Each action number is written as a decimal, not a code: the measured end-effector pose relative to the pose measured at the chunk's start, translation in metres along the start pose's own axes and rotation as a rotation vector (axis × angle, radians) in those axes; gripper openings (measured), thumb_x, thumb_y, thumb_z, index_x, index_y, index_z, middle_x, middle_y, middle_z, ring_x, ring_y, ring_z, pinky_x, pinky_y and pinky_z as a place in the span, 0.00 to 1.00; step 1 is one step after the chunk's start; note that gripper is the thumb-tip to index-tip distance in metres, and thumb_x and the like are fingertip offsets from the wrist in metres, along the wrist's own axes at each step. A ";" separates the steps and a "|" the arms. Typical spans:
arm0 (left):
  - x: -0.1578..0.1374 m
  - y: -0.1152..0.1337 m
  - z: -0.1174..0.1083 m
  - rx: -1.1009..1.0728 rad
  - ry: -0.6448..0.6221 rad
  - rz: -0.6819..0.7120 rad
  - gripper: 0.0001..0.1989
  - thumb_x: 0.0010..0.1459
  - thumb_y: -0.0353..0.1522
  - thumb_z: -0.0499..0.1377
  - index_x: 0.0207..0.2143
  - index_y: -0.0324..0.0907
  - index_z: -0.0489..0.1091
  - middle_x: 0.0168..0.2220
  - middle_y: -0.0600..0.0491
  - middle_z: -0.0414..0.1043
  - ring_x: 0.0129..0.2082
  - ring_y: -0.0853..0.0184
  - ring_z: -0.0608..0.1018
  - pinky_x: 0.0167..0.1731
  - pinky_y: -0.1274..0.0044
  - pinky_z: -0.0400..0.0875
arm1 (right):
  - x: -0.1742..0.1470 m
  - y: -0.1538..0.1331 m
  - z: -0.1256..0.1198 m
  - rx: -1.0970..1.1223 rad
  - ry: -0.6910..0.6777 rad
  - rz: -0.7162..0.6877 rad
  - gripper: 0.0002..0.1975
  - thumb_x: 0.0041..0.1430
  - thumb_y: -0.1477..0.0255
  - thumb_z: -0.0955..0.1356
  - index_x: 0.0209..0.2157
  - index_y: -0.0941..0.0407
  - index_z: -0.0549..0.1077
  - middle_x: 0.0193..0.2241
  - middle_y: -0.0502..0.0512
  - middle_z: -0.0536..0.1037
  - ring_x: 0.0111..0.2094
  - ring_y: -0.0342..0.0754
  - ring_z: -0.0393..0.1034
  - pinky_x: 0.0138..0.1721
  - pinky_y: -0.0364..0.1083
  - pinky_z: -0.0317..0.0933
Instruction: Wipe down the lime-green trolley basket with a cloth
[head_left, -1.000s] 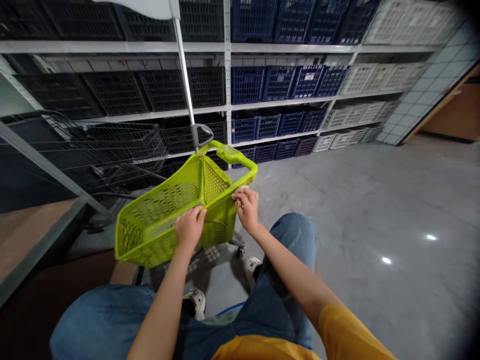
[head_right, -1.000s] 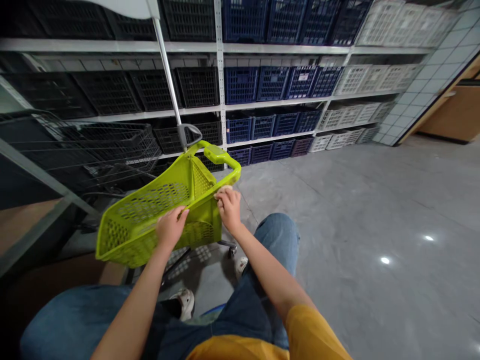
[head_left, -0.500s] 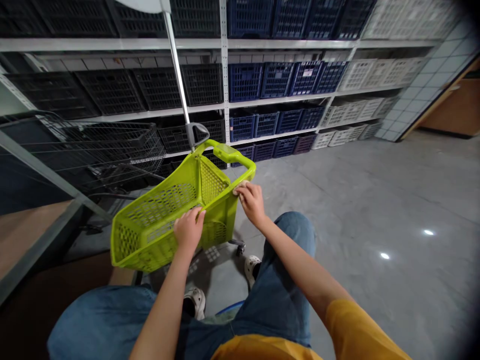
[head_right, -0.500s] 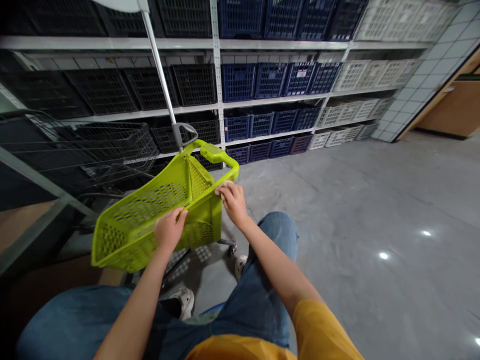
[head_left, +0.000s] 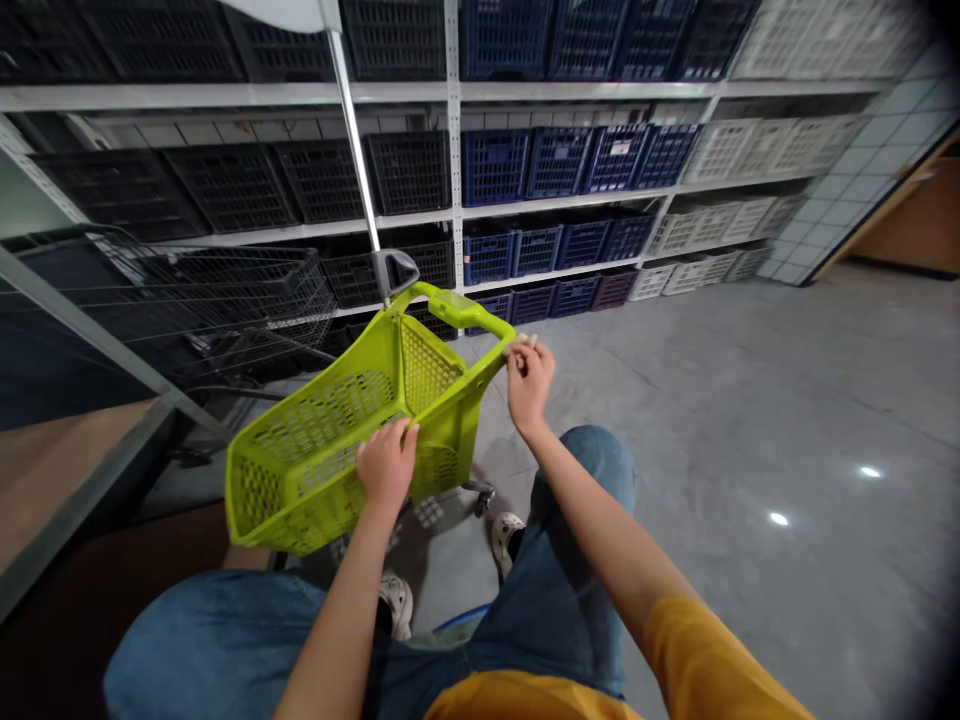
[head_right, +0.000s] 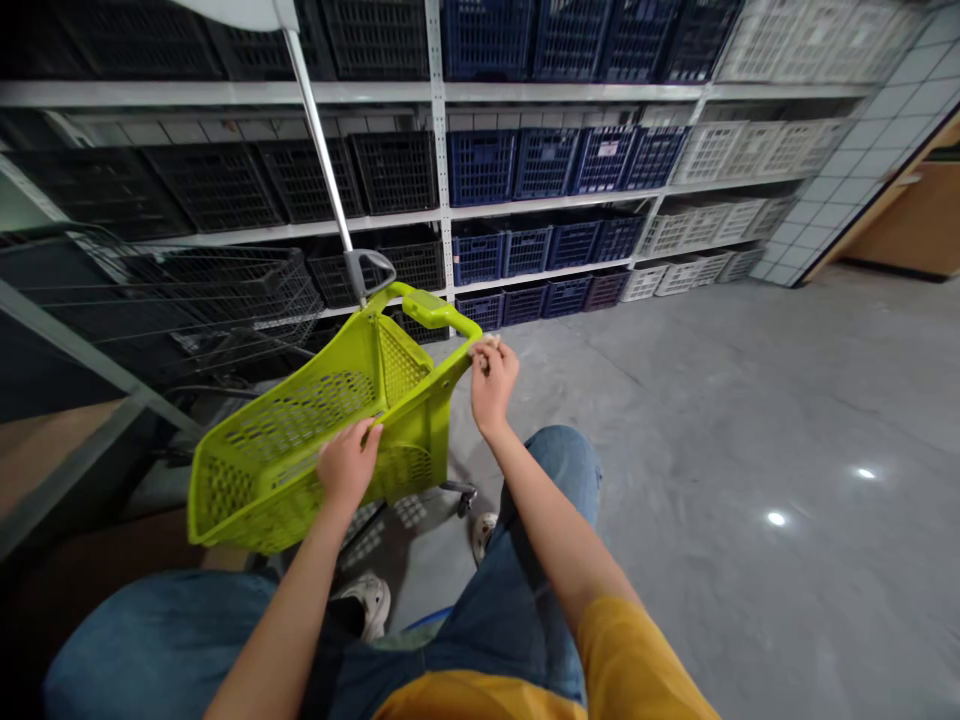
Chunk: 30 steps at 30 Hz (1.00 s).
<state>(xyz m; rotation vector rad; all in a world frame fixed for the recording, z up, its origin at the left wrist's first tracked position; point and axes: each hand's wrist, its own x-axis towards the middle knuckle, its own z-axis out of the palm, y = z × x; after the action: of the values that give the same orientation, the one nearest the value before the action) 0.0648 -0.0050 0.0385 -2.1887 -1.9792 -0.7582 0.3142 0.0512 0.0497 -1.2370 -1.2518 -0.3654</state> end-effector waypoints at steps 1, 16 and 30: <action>-0.001 0.000 0.000 0.003 0.004 -0.001 0.18 0.67 0.43 0.50 0.47 0.46 0.75 0.45 0.48 0.80 0.43 0.60 0.78 0.40 0.72 0.62 | 0.005 -0.002 0.001 -0.007 0.030 0.008 0.11 0.67 0.70 0.62 0.45 0.54 0.74 0.46 0.63 0.72 0.51 0.57 0.65 0.53 0.60 0.62; -0.005 0.013 -0.004 -0.013 -0.029 -0.056 0.19 0.68 0.42 0.49 0.49 0.45 0.75 0.46 0.46 0.79 0.45 0.59 0.78 0.42 0.71 0.63 | 0.013 -0.040 -0.011 0.014 -0.369 -0.278 0.18 0.67 0.77 0.60 0.56 0.53 0.69 0.48 0.58 0.77 0.53 0.54 0.65 0.58 0.60 0.62; -0.007 0.017 -0.004 -0.010 -0.011 -0.061 0.20 0.68 0.42 0.49 0.50 0.45 0.75 0.45 0.45 0.80 0.44 0.57 0.78 0.41 0.69 0.63 | -0.006 -0.038 -0.013 -0.104 -0.392 -0.319 0.14 0.67 0.75 0.62 0.52 0.55 0.71 0.52 0.63 0.71 0.54 0.58 0.62 0.55 0.60 0.61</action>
<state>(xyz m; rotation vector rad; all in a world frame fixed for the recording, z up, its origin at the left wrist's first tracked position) 0.0792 -0.0154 0.0438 -2.1518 -2.0607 -0.7666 0.2886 0.0234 0.0659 -1.2334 -1.7963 -0.4358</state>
